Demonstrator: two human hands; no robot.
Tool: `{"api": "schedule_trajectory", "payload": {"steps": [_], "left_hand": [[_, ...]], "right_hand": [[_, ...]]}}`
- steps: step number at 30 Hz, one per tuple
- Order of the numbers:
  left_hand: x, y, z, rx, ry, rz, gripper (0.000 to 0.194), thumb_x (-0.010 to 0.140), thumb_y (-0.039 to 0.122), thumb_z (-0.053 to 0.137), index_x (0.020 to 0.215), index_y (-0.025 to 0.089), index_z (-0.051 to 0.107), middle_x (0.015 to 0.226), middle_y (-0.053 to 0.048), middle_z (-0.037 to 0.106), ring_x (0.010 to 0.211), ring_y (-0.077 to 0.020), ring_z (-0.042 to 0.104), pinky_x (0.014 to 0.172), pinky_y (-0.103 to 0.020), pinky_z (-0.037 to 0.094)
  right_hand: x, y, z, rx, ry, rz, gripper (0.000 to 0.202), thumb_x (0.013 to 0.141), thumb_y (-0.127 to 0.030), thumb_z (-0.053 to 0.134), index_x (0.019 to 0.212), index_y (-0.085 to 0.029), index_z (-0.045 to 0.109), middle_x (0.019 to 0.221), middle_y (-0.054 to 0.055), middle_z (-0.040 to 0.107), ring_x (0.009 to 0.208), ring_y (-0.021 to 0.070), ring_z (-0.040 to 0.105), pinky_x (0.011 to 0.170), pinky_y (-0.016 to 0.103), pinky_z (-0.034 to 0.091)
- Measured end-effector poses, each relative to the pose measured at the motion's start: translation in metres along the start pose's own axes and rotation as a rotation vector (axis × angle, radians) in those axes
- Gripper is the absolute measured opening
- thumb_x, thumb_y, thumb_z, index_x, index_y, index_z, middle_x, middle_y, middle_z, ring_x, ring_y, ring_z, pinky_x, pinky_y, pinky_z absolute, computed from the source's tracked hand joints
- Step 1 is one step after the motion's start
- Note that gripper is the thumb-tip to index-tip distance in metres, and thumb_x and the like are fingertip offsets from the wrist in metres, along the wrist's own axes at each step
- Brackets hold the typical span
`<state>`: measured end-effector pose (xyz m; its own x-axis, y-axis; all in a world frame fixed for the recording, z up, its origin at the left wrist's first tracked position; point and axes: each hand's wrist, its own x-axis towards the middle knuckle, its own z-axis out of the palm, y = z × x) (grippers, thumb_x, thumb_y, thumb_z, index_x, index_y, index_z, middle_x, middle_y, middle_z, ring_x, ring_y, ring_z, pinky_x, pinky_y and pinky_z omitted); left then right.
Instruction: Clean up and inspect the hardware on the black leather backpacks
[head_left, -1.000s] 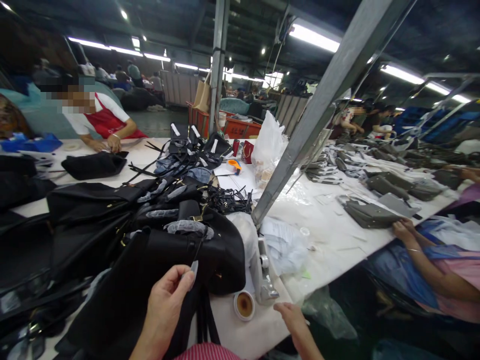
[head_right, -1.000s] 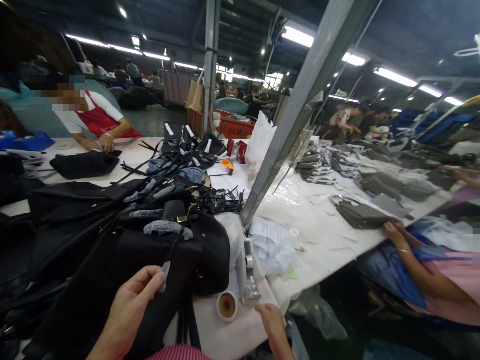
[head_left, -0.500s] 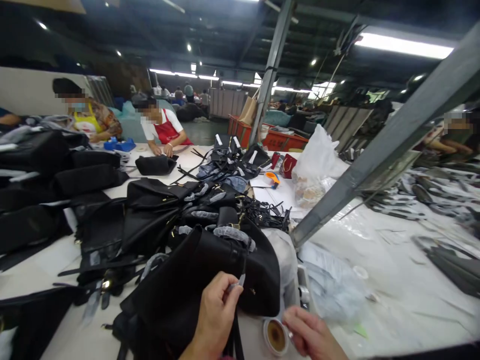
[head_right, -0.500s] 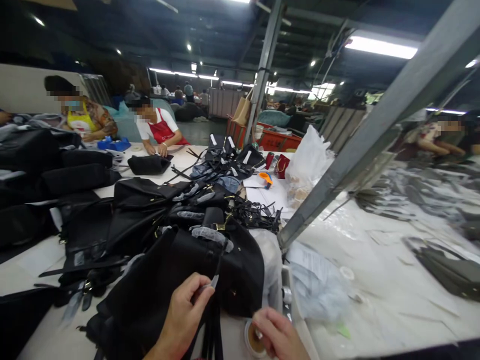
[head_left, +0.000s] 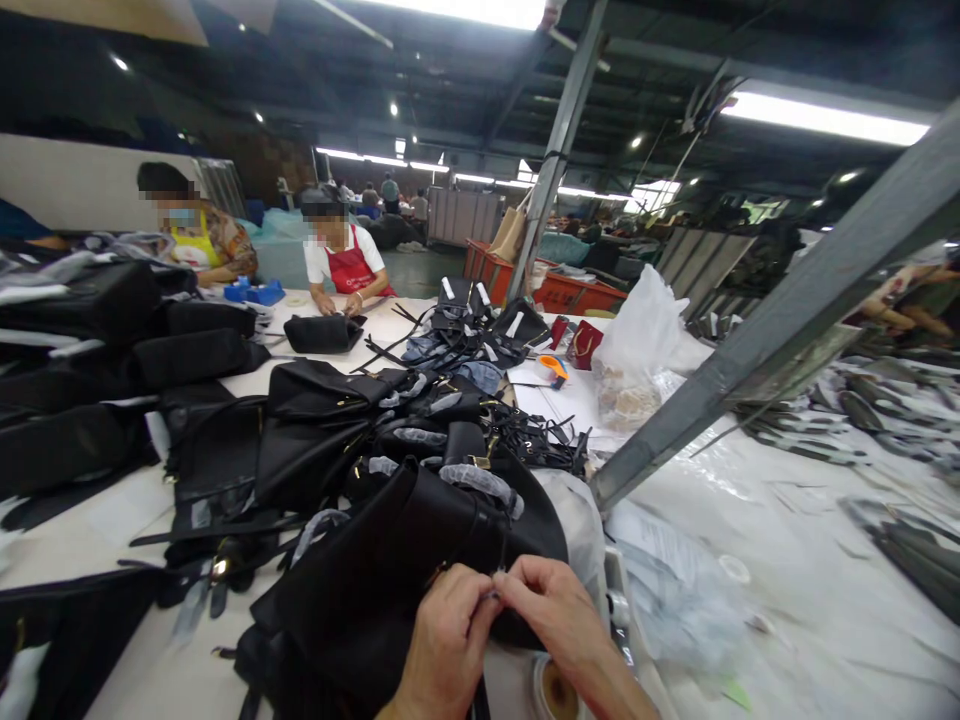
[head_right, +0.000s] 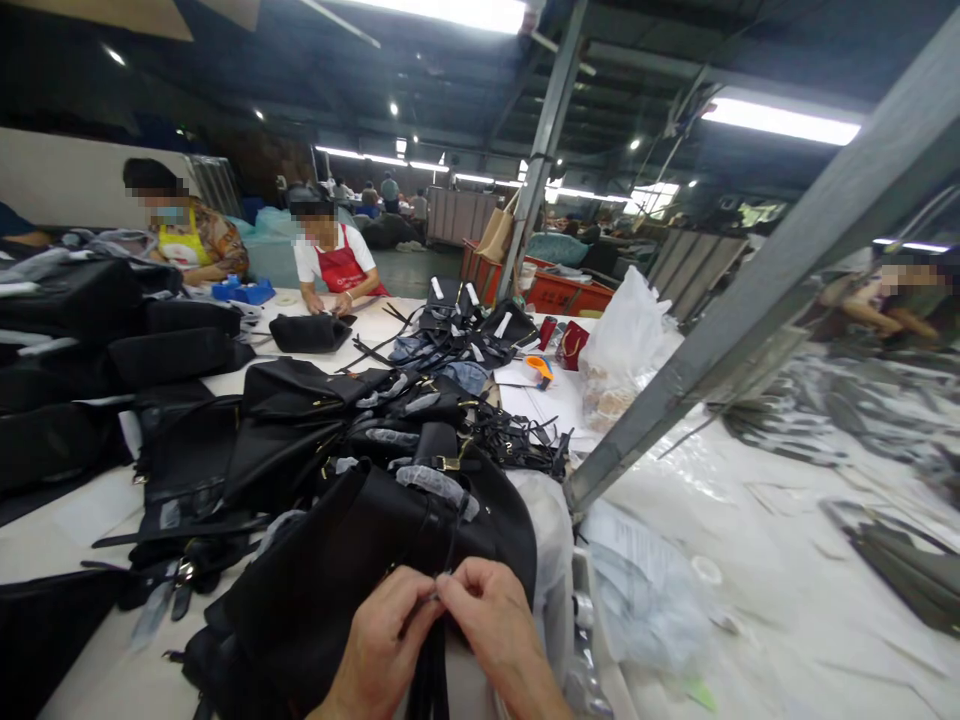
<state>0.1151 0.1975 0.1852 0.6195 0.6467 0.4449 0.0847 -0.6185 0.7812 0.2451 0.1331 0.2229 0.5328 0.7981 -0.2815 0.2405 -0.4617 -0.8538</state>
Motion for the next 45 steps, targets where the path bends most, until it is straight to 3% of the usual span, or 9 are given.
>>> {"api": "schedule_trajectory", "payload": {"steps": [5,10,14,17,20,26,31,39,45], "left_hand": [[-0.004,-0.005,0.002,0.031,0.059,-0.045,0.007,0.087,0.02,0.057,0.084,0.022,0.063,0.069,-0.001,0.066,0.063,-0.016,0.063,0.061,-0.024,0.05],[-0.002,-0.002,-0.001,-0.014,0.034,0.032,0.017,0.089,0.018,0.052,0.098,0.023,0.067,0.08,-0.004,0.07,0.073,-0.018,0.066,0.07,-0.026,0.05],[0.003,0.013,-0.008,-0.117,-0.02,-0.233,0.017,0.087,0.022,0.055,0.075,0.02,0.066,0.072,-0.003,0.064,0.066,-0.0163,0.059,0.062,-0.025,0.044],[0.007,0.022,-0.012,-0.221,-0.097,-0.465,0.016,0.083,0.026,0.056,0.073,0.019,0.065,0.069,-0.001,0.059,0.065,-0.0161,0.054,0.06,-0.025,0.041],[0.011,0.024,-0.013,-0.315,-0.127,-0.565,0.017,0.081,0.03,0.056,0.074,0.018,0.065,0.07,-0.001,0.058,0.068,-0.0171,0.052,0.064,-0.026,0.04],[0.013,0.022,-0.012,-0.412,-0.104,-0.578,0.021,0.081,0.035,0.056,0.072,0.018,0.063,0.071,-0.002,0.059,0.072,-0.0185,0.052,0.067,-0.027,0.041],[0.013,0.019,-0.011,-0.408,-0.097,-0.558,0.02,0.082,0.034,0.056,0.071,0.018,0.061,0.069,-0.001,0.057,0.068,-0.017,0.052,0.065,-0.027,0.041],[0.008,0.015,-0.01,-0.326,-0.077,-0.487,0.02,0.084,0.032,0.054,0.071,0.018,0.059,0.068,0.0,0.055,0.066,-0.0158,0.051,0.063,-0.026,0.039],[0.003,0.008,-0.007,-0.382,0.024,-0.551,0.015,0.081,0.028,0.06,0.077,0.021,0.047,0.063,0.006,0.049,0.058,-0.0118,0.048,0.058,-0.023,0.038]], "right_hand": [[0.001,-0.002,-0.001,-0.048,0.016,0.029,0.029,0.07,-0.038,0.056,0.049,-0.02,0.05,0.047,-0.005,0.044,0.051,0.0113,0.04,0.051,0.025,0.027],[0.0,-0.003,-0.001,-0.054,0.025,0.019,0.028,0.069,-0.038,0.056,0.048,-0.02,0.049,0.047,-0.005,0.041,0.05,0.011,0.038,0.051,0.026,0.025],[-0.006,-0.002,-0.007,0.035,-0.063,0.016,0.024,0.067,-0.038,0.057,0.053,-0.019,0.055,0.051,-0.004,0.043,0.053,0.0115,0.037,0.052,0.025,0.026],[-0.008,0.001,-0.011,0.092,-0.107,0.004,0.017,0.064,-0.034,0.057,0.057,-0.018,0.06,0.053,-0.004,0.047,0.055,0.0118,0.038,0.054,0.024,0.029],[-0.008,0.006,-0.009,0.04,-0.067,-0.026,0.019,0.068,-0.033,0.058,0.058,-0.018,0.064,0.054,-0.003,0.052,0.056,0.0129,0.043,0.056,0.025,0.033],[-0.01,0.012,0.009,0.248,-0.001,-0.026,0.017,0.073,-0.034,0.06,0.072,-0.018,0.067,0.061,-0.001,0.061,0.057,0.0136,0.052,0.055,0.024,0.039],[-0.014,0.007,0.017,0.451,0.061,0.075,0.04,0.067,-0.037,0.066,0.1,-0.018,0.057,0.057,-0.004,0.062,0.053,0.015,0.058,0.051,0.023,0.042],[-0.01,0.013,0.02,0.5,0.0,0.065,0.022,0.069,-0.035,0.067,0.075,-0.014,0.065,0.058,-0.002,0.057,0.053,0.0093,0.05,0.049,0.019,0.035],[-0.013,0.011,0.022,0.957,-0.164,0.191,0.025,0.059,-0.026,0.077,0.08,-0.014,0.07,0.061,-0.004,0.051,0.052,0.0057,0.038,0.042,0.015,0.028]]}}
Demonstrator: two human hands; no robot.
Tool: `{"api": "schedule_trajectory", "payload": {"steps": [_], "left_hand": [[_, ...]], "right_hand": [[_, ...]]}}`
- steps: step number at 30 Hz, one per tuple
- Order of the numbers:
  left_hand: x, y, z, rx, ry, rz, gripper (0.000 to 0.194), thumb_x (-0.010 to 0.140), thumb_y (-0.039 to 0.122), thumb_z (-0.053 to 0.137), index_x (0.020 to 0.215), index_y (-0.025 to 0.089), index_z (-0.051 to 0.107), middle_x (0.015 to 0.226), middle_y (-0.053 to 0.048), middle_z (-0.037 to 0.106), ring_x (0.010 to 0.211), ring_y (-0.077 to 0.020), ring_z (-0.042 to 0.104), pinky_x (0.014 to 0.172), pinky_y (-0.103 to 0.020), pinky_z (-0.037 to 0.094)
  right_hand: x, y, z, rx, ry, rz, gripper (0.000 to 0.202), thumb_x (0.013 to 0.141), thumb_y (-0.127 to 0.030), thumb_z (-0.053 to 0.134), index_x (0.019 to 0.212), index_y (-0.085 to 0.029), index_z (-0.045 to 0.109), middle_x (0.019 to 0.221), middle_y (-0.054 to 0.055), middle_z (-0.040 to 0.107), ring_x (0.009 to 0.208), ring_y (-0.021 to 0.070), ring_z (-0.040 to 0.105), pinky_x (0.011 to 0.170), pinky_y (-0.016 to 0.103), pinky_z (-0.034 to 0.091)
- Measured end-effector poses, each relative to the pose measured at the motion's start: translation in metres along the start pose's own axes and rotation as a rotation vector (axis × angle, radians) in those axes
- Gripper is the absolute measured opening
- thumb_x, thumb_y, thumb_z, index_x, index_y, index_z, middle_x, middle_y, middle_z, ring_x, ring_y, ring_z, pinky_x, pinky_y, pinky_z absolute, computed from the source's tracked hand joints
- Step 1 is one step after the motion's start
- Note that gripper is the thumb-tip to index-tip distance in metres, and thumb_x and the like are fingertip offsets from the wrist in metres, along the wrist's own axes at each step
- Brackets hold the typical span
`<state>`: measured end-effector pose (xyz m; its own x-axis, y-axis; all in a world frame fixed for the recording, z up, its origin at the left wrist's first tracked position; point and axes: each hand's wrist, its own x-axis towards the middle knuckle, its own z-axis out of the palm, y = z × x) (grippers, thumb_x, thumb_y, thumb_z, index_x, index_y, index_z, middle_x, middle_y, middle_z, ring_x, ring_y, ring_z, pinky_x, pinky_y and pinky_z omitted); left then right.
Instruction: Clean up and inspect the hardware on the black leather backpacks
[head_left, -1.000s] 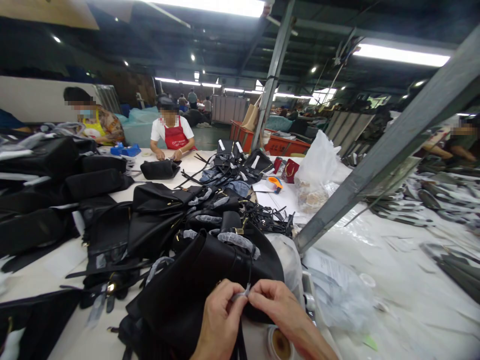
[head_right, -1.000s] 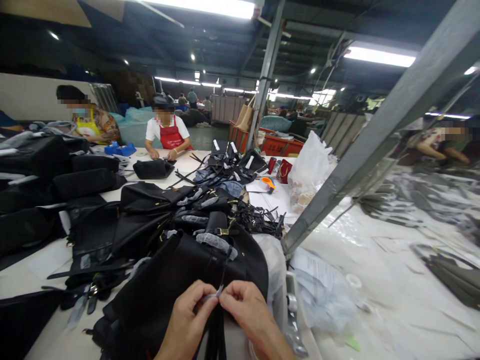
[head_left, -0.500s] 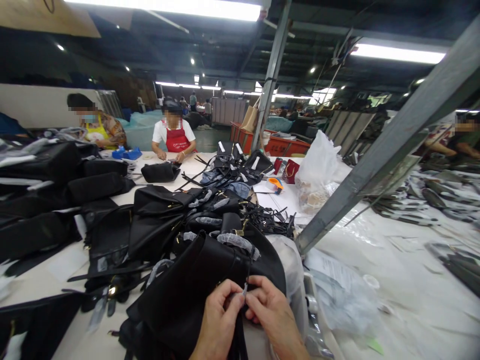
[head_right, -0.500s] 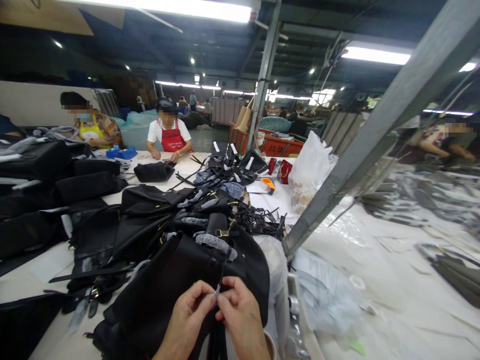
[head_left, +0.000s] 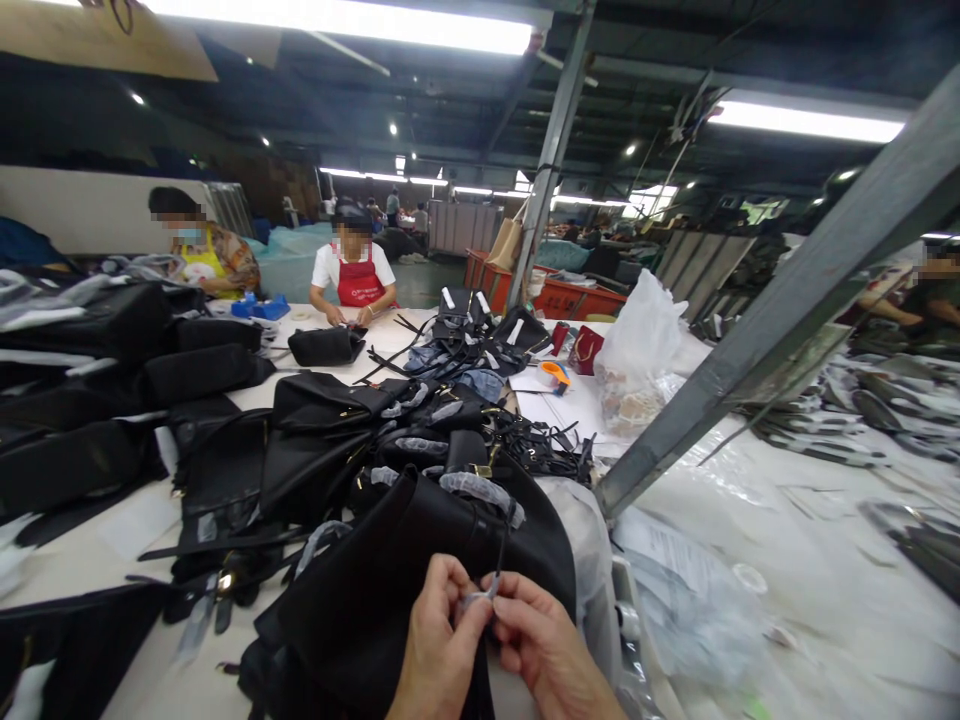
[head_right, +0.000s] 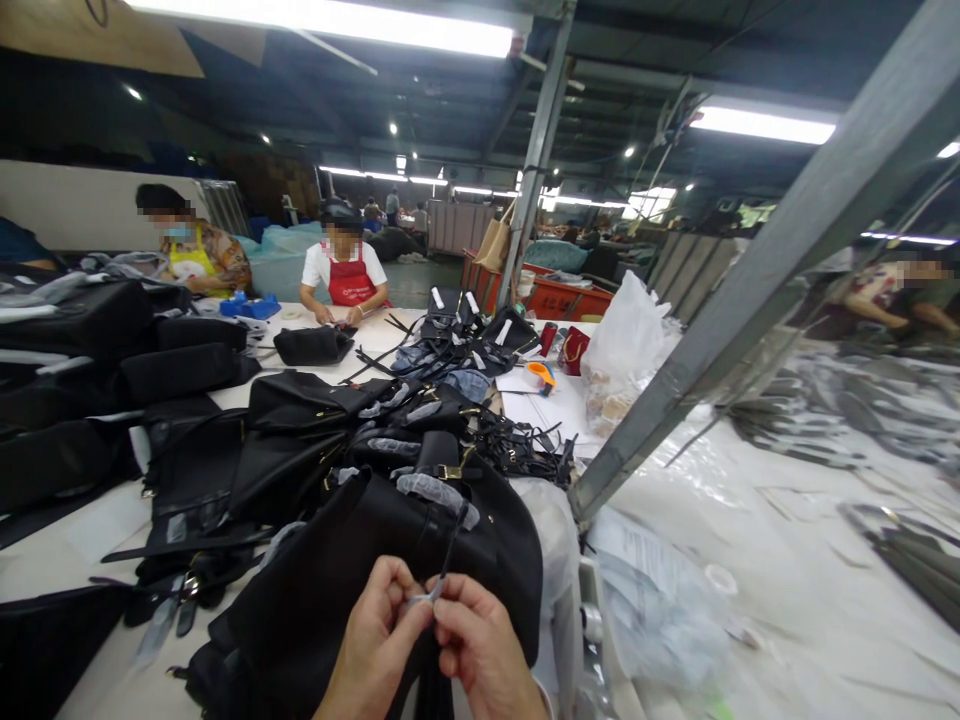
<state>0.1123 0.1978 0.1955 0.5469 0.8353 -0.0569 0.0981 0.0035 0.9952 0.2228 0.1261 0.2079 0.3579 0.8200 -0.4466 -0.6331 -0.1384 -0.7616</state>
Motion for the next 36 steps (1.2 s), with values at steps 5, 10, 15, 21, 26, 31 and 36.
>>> {"api": "schedule_trajectory", "payload": {"steps": [5,10,15,21,26,31,36], "left_hand": [[0.002,0.0,0.003,-0.285,-0.126,-0.105,0.021,0.08,0.033,0.063,0.085,0.021,0.046,0.067,0.003,0.059,0.063,-0.0148,0.059,0.061,-0.025,0.043],[0.005,0.002,0.003,-0.419,-0.128,-0.139,0.034,0.073,0.037,0.073,0.08,0.02,0.045,0.061,0.006,0.057,0.059,-0.01,0.052,0.059,-0.023,0.038],[0.009,-0.002,0.004,-0.579,-0.179,-0.217,0.045,0.065,0.042,0.081,0.077,0.02,0.043,0.057,0.007,0.053,0.052,-0.0069,0.045,0.054,-0.021,0.033],[0.006,0.0,-0.002,-0.664,-0.258,-0.302,0.043,0.064,0.033,0.082,0.085,0.02,0.048,0.061,0.005,0.057,0.054,-0.0087,0.05,0.056,-0.023,0.035],[0.002,0.008,-0.004,-0.607,-0.25,-0.266,0.038,0.068,0.03,0.08,0.084,0.019,0.048,0.062,0.004,0.059,0.056,-0.009,0.053,0.058,-0.023,0.035],[0.002,0.0,-0.003,-0.613,-0.22,-0.28,0.039,0.064,0.031,0.082,0.083,0.019,0.049,0.063,0.003,0.06,0.056,-0.0094,0.053,0.059,-0.023,0.038],[0.008,-0.004,-0.011,-0.468,-0.276,-0.24,0.049,0.062,0.051,0.079,0.084,0.019,0.05,0.055,0.005,0.058,0.04,-0.0061,0.045,0.042,-0.019,0.028]], "right_hand": [[0.0,0.002,-0.002,0.18,-0.102,0.045,0.031,0.055,-0.027,0.088,0.075,-0.013,0.068,0.064,-0.004,0.05,0.052,0.0031,0.035,0.04,0.012,0.024],[0.009,0.012,-0.006,0.214,-0.126,-0.057,0.029,0.062,-0.028,0.087,0.078,-0.016,0.066,0.064,-0.006,0.053,0.041,-0.0021,0.021,0.035,0.012,0.015],[0.009,0.013,-0.004,0.236,-0.217,-0.104,0.028,0.069,-0.028,0.083,0.088,-0.018,0.064,0.071,-0.006,0.056,0.038,-0.0042,0.017,0.034,0.011,0.012],[0.005,0.004,-0.004,0.276,-0.283,-0.09,0.046,0.067,-0.037,0.084,0.102,-0.02,0.06,0.076,-0.007,0.053,0.041,-0.0041,0.022,0.035,0.009,0.016],[0.01,0.002,0.0,0.088,-0.143,-0.117,0.048,0.063,-0.034,0.086,0.099,-0.019,0.059,0.065,-0.008,0.053,0.04,0.0013,0.042,0.033,0.011,0.016],[0.009,0.003,-0.004,0.008,-0.114,-0.164,0.049,0.067,-0.038,0.083,0.107,-0.017,0.062,0.079,0.004,0.07,0.036,-0.0022,0.033,0.034,0.012,0.016],[0.005,-0.005,-0.015,-0.221,-0.082,-0.218,0.056,0.074,-0.052,0.072,0.116,-0.018,0.062,0.091,0.012,0.074,0.037,0.0025,0.042,0.036,0.016,0.025]]}}
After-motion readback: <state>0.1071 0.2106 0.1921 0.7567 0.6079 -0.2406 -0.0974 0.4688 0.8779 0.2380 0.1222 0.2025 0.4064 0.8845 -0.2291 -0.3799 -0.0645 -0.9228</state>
